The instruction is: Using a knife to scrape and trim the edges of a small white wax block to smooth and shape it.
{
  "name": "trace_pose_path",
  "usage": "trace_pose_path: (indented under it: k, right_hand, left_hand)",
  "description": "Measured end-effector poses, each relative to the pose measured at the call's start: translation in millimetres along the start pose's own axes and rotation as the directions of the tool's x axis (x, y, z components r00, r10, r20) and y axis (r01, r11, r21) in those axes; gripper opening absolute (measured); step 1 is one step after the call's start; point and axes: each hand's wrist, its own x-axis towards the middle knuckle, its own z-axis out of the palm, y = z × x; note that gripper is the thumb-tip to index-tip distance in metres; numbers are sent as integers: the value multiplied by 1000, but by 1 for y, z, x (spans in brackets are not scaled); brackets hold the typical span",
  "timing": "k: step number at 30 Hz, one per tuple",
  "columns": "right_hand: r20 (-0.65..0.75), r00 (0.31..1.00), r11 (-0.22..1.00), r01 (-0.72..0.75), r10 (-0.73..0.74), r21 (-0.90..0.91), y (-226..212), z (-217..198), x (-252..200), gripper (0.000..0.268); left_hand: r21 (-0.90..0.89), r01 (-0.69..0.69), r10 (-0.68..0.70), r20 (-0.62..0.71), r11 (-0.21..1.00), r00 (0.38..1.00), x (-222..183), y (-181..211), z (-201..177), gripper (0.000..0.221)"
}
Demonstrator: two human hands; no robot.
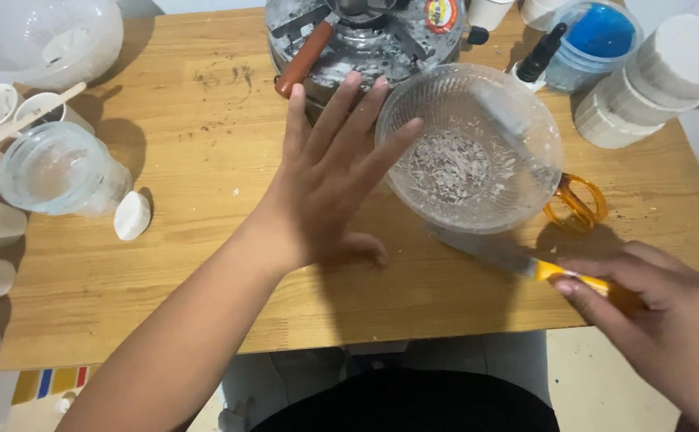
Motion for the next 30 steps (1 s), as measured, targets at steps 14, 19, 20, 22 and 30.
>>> trace_pose_path:
  k: [14,19,20,22,30]
  right_hand:
    - [191,980,989,-81,56,125,-21,18,6,20]
    - [147,984,969,-135,106,209,-27,25,12,16]
    - [117,991,976,-88,66,201,-30,26,13,15]
    - [87,996,981,-40,23,192,-34,29,15,14]
    - [18,999,996,42,-44,78,-39,33,20,20]
  left_hand:
    - [67,-36,40,-54,997,998,1,1,4,154]
    - [18,14,-14,37,1000,999,0,-11,-3,154]
    - [-58,22,-22,14,998,1000,-1,-13,-7,148]
    - [-133,30,-32,-9,991,999,-3,-18,-13,143]
    - [-324,19,-24,-12,946,1000,-13,-31,-16,160]
